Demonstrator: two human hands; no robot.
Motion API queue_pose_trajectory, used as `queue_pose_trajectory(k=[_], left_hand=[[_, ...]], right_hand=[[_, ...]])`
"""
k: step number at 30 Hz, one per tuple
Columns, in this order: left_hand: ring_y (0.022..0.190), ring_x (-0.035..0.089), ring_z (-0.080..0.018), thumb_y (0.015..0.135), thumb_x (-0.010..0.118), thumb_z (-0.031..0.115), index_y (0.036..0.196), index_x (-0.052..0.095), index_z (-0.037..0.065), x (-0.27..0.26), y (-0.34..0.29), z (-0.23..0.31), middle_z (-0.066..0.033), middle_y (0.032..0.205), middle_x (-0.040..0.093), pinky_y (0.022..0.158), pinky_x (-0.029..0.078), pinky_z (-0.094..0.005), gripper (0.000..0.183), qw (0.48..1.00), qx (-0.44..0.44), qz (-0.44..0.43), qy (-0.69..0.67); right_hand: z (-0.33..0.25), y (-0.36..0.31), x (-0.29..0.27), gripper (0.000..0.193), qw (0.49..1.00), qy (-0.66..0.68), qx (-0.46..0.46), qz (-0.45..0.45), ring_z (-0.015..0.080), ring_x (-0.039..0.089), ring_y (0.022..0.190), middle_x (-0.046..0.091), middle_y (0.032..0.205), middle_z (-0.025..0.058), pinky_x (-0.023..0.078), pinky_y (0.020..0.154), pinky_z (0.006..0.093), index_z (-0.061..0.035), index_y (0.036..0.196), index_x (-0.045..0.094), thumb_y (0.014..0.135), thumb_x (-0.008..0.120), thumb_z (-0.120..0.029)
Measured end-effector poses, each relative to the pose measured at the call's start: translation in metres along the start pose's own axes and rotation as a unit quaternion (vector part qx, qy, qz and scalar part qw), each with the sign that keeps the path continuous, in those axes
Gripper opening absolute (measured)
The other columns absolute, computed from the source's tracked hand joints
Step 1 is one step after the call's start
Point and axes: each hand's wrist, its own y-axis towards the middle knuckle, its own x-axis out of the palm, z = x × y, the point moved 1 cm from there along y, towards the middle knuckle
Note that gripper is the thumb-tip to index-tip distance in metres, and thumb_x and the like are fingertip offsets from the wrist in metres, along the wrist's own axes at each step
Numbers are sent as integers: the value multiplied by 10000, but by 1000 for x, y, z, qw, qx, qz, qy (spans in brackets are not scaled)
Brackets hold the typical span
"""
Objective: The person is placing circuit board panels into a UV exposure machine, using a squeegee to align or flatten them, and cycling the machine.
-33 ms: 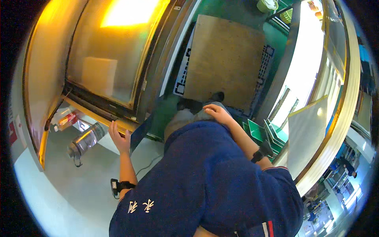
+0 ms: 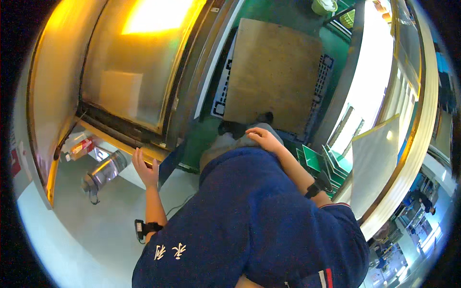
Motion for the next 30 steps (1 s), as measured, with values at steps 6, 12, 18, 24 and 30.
queue_pose_trajectory(k=[6, 12, 18, 24, 30], left_hand=[[1346, 365, -396, 782, 663, 226, 1255, 546, 25, 7, -8, -12, -166, 1427, 462, 1137, 251, -519, 527, 999, 14, 5, -34], [1366, 355, -381, 802, 634, 331, 1289, 539, 39, 6, -7, 3, -147, 1437, 464, 1147, 188, -563, 576, 998, 40, 1, -46], [1406, 307, -380, 779, 625, 497, 1343, 520, 92, 6, -8, -8, -111, 1478, 431, 1150, 88, -608, 703, 996, 79, -42, -4], [1443, 241, -369, 768, 641, 508, 1407, 471, 113, 6, -6, 7, -99, 1533, 360, 1148, 81, -619, 771, 994, 86, -54, 31], [1453, 228, -353, 793, 644, 492, 1429, 455, 142, 4, -10, 14, -86, 1545, 345, 1153, 99, -607, 750, 993, 85, -55, 62]], right_hand=[[46, 55, 44, 390, 997, 71, -41, 13, 172, 609, 1065, 663, 1156, 96, 462, 945, 324, -44, 1277, 580, 979, 565, -296], [83, 89, 91, 416, 999, -29, -36, 25, 245, 626, 1072, 658, 1156, 158, 471, 945, 365, -47, 1286, 567, 955, 596, -298], [71, 86, 93, 447, 990, -131, -22, 38, 290, 620, 1117, 657, 1184, 169, 468, 977, 389, -64, 1274, 588, 942, 587, -364], [39, 92, 94, 440, 977, -187, -67, 79, 302, 640, 1082, 668, 1172, 167, 483, 957, 404, -65, 1263, 592, 941, 587, -365], [91, 44, 87, 410, 977, -95, -64, 179, 268, 651, 1064, 676, 1148, 151, 491, 940, 372, -58, 1270, 591, 934, 614, -291]])
